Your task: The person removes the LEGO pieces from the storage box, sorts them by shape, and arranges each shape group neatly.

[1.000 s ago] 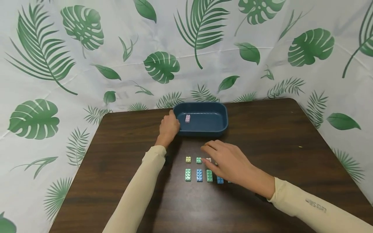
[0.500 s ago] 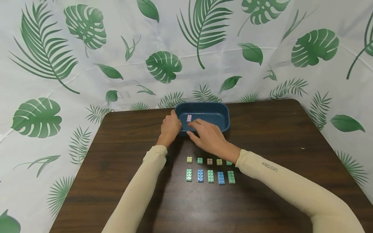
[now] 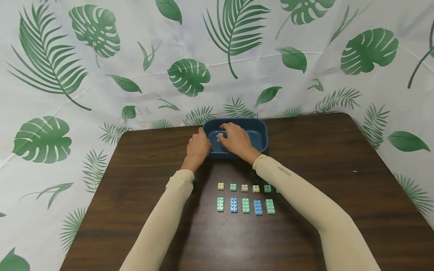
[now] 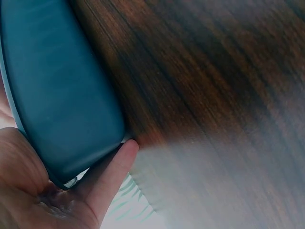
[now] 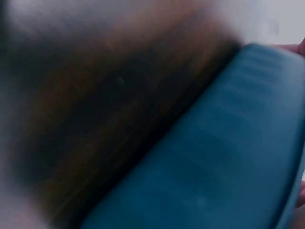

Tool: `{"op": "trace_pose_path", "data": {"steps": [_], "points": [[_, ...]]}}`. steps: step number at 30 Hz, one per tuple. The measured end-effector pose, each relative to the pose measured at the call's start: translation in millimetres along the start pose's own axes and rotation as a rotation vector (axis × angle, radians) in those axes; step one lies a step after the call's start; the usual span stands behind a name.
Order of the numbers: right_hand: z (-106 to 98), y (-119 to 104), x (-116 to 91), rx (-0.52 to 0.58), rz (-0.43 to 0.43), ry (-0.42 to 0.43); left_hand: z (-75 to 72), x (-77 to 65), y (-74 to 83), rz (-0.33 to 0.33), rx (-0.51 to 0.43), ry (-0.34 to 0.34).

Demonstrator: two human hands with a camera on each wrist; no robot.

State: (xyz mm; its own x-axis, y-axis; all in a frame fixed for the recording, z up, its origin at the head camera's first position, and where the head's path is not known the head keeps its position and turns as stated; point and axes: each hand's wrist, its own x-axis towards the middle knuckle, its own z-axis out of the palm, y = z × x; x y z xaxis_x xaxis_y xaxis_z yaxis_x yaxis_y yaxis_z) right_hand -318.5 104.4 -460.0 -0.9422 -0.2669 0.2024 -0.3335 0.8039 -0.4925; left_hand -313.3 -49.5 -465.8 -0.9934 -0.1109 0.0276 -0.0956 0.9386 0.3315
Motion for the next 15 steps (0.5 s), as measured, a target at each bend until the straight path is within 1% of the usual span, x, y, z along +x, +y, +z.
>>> {"op": "trace_pose_path", "data": {"steps": [2, 5, 10, 15], "points": [[2.1, 2.0, 6.8, -0.016, 0.03, -0.03, -0.4, -0.2, 1.2, -0.001, 0.001, -0.002], [6.8, 3.9, 14.3, -0.032, 0.052, -0.068, -1.4, -0.9, 2.2, -0.005, -0.002, -0.01], [16.0, 5.4, 19.9, -0.099, 0.056, -0.108, -1.7, -1.1, 2.0, -0.017, -0.009, -0.02], [22.5, 4.5, 21.5, -0.162, 0.053, -0.122, -1.1, 0.1, 0.1, -0.018, -0.005, -0.013]]}}
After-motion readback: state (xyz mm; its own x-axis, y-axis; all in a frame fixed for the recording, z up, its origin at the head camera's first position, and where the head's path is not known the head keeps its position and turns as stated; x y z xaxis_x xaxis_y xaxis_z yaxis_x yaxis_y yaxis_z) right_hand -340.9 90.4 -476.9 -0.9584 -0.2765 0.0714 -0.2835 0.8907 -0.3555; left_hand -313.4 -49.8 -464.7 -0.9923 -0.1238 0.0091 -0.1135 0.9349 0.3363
